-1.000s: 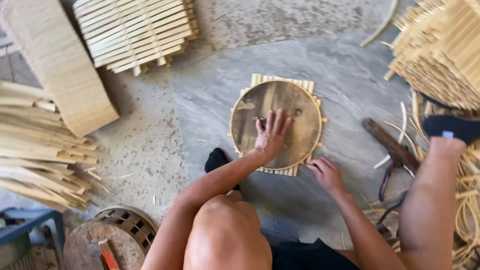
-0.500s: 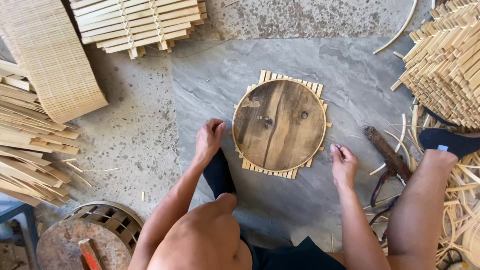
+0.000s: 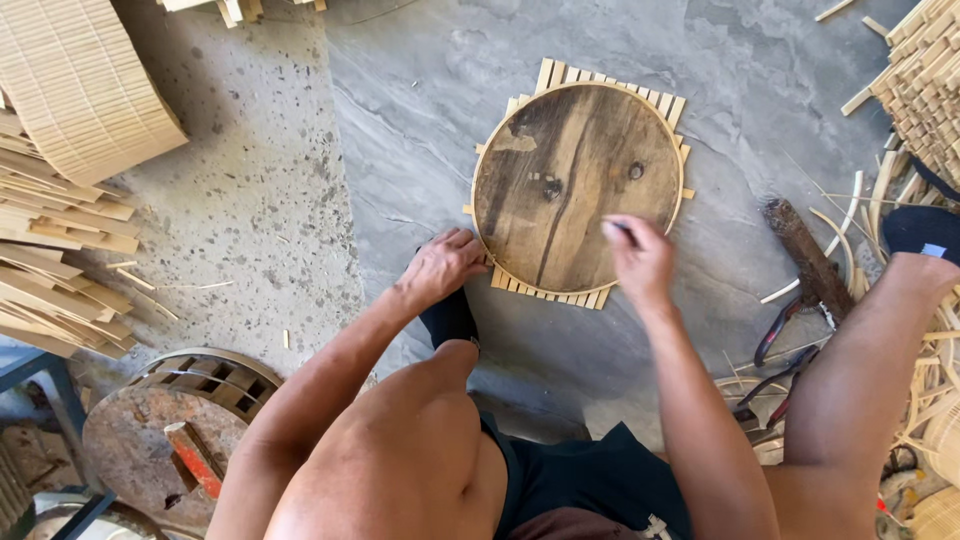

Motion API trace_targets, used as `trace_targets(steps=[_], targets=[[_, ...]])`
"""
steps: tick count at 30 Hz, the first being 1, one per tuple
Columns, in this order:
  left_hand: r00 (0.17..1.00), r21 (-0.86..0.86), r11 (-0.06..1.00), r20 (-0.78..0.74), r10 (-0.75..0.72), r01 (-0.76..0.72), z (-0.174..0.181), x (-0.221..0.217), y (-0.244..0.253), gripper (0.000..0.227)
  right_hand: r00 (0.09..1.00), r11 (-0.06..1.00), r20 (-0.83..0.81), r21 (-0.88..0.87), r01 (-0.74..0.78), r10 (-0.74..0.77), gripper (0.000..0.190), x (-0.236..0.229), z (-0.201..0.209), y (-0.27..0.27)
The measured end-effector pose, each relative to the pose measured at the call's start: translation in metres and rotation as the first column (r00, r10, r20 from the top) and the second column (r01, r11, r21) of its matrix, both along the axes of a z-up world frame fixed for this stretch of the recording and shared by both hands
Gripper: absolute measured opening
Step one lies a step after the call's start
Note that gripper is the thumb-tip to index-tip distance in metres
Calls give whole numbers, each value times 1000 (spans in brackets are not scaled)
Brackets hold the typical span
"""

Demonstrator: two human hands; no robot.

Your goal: The person sits on the floor and repeatedly places a circular wooden template onto a rectangular bamboo mat to mark or align the slats. The person then removes the template and repeats the process on a new mat from a nearby stack.

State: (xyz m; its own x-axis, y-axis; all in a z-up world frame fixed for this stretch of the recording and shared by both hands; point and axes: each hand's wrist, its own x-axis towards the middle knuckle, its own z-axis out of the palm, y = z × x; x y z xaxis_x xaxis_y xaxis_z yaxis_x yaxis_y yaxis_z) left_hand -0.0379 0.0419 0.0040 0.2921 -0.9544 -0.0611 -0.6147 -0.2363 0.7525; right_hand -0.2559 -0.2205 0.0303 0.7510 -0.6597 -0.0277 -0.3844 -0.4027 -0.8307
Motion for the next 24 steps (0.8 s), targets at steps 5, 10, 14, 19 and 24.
trace_targets(steps=[5, 10, 14, 19, 24], targets=[[999, -4, 1000, 23, 29, -29, -7, 3, -11, 19, 983, 994, -185, 106, 12, 8, 16, 54, -19, 4], [923, -10, 929, -121, 366, -369, -7, 16, -4, 12, 958, 986, -286, 159, 50, -2, 15, 42, -32, 12], [854, -134, 850, -198, 480, -509, -9, 73, -68, 12, 970, 987, -238, 136, 83, -49, 16, 52, -41, 9], [946, -273, 906, -66, 318, -323, -43, 132, -146, 11, 960, 962, -267, 231, 145, -81, 17, 51, -52, 9], [970, -286, 941, 103, 220, -183, -72, 130, -155, 5, 947, 961, -318, 241, 136, -54, 18, 43, -56, 8]])
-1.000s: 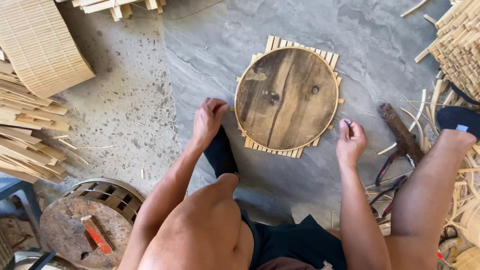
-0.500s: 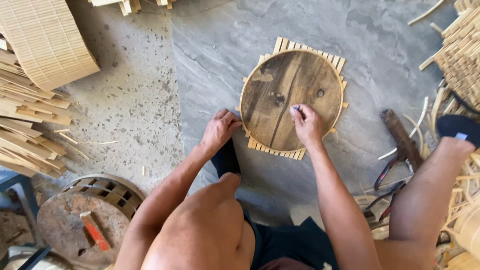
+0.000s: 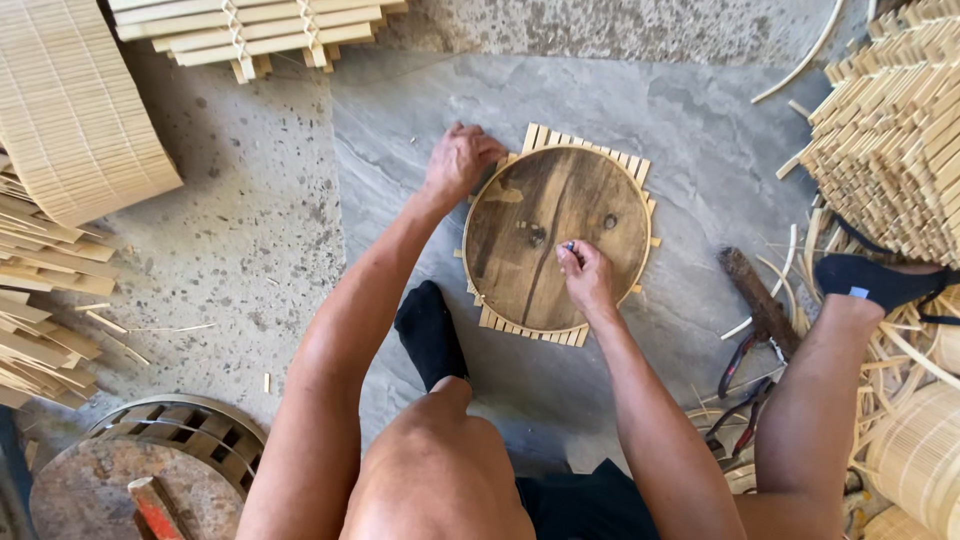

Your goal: The person sits on the floor and repeatedly places a circular wooden template onto a rectangular bamboo mat to mark or align the slats. The person then removes the template and repeats the process on a new mat from a nearby stack.

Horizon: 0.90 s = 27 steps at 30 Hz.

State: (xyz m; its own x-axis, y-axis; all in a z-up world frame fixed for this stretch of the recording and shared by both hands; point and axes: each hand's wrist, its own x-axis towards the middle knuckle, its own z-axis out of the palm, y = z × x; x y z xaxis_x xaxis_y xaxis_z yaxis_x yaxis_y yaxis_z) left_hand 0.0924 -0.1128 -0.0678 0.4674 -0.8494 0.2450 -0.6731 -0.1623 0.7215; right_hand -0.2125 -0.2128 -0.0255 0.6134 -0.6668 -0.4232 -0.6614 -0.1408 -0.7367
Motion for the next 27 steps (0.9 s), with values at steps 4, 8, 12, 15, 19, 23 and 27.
trace_targets(steps=[4, 8, 12, 15, 19, 23, 27], targets=[[999, 39, 999, -39, 22, -20, 0, 2, 3, 6, 999, 999, 18, 43, 27, -28, 19, 2, -3, 1], [999, 78, 997, -35, 13, -10, 4, 4, 0, 6, 998, 998, 43, 52, 38, -40, 19, 6, -3, -2], [998, 78, 996, -35, 44, -41, 0, 1, 1, 5, 1000, 999, 3, 21, 28, -28, 18, 8, 2, -1], [999, 79, 996, -3, 39, -38, 1, 2, 0, 4, 1000, 999, 8, -36, -10, 11, 19, 10, 7, -2], [996, 131, 988, -27, 87, -82, 6, -3, 1, 6, 999, 995, 6, -92, -47, 48, 22, 4, 9, 3], [985, 198, 970, -75, 155, -138, 19, -7, -8, 15, 998, 991, -41, -122, -61, 56, 23, 10, 14, -1], [992, 173, 978, -33, 121, -114, 42, -9, -10, 19, 993, 989, -109, -133, -67, 53, 28, 14, 24, -1]])
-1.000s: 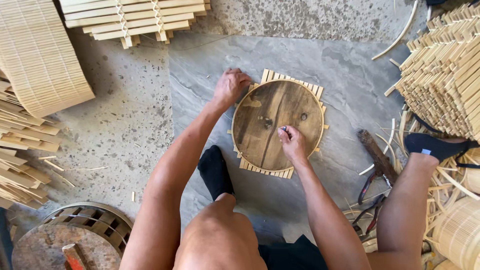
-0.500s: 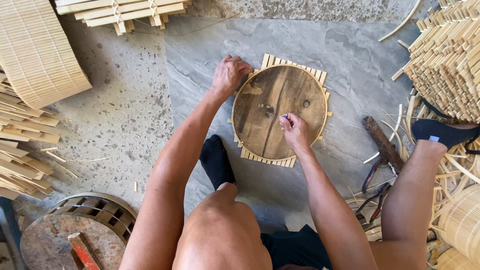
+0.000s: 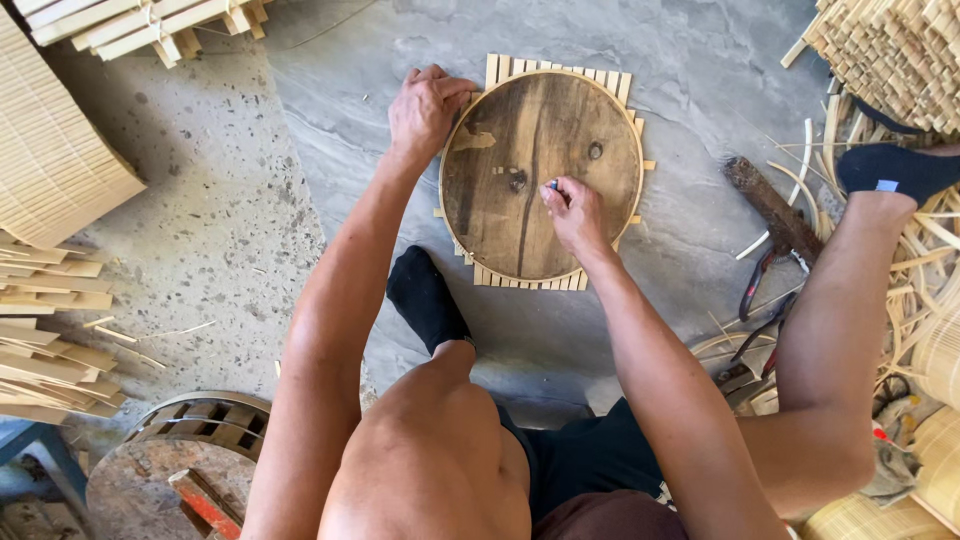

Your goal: The person sits on the floor and repeatedly places a circular wooden template onto a rectangular bamboo mat to mark or align the slats. The person then removes the template and repeats the process on a new mat from a nearby stack.

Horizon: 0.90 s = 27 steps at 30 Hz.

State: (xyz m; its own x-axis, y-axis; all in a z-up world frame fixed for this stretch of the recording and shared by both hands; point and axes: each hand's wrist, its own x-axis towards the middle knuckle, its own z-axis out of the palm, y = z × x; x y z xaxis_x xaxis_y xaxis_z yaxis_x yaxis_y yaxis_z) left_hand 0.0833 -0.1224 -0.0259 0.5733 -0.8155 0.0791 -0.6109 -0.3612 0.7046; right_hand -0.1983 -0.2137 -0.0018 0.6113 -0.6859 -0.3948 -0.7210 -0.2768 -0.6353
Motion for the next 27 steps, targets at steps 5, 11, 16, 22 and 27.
trace_targets(steps=[5, 11, 16, 22, 27], targets=[[933, -57, 966, 280, -228, 253, 42, -44, 77, 32, 1000, 1000, -17, -1, -19, 19, 25, 0, 5, 2], [858, 147, 852, 36, -513, 503, 29, -108, 152, 24, 995, 998, 95, -58, -39, 44, 19, -6, -7, 3], [849, 196, 834, 15, -529, 516, 17, -110, 147, 24, 997, 997, 73, -68, -33, 38, 20, 0, -4, -3], [851, 162, 844, 41, -524, 512, 19, -112, 149, 22, 999, 1000, 41, -23, -13, 14, 21, -1, -3, -1], [851, 160, 843, 30, -525, 514, 17, -110, 153, 19, 999, 999, -24, -14, -30, 30, 24, 1, -4, 0]])
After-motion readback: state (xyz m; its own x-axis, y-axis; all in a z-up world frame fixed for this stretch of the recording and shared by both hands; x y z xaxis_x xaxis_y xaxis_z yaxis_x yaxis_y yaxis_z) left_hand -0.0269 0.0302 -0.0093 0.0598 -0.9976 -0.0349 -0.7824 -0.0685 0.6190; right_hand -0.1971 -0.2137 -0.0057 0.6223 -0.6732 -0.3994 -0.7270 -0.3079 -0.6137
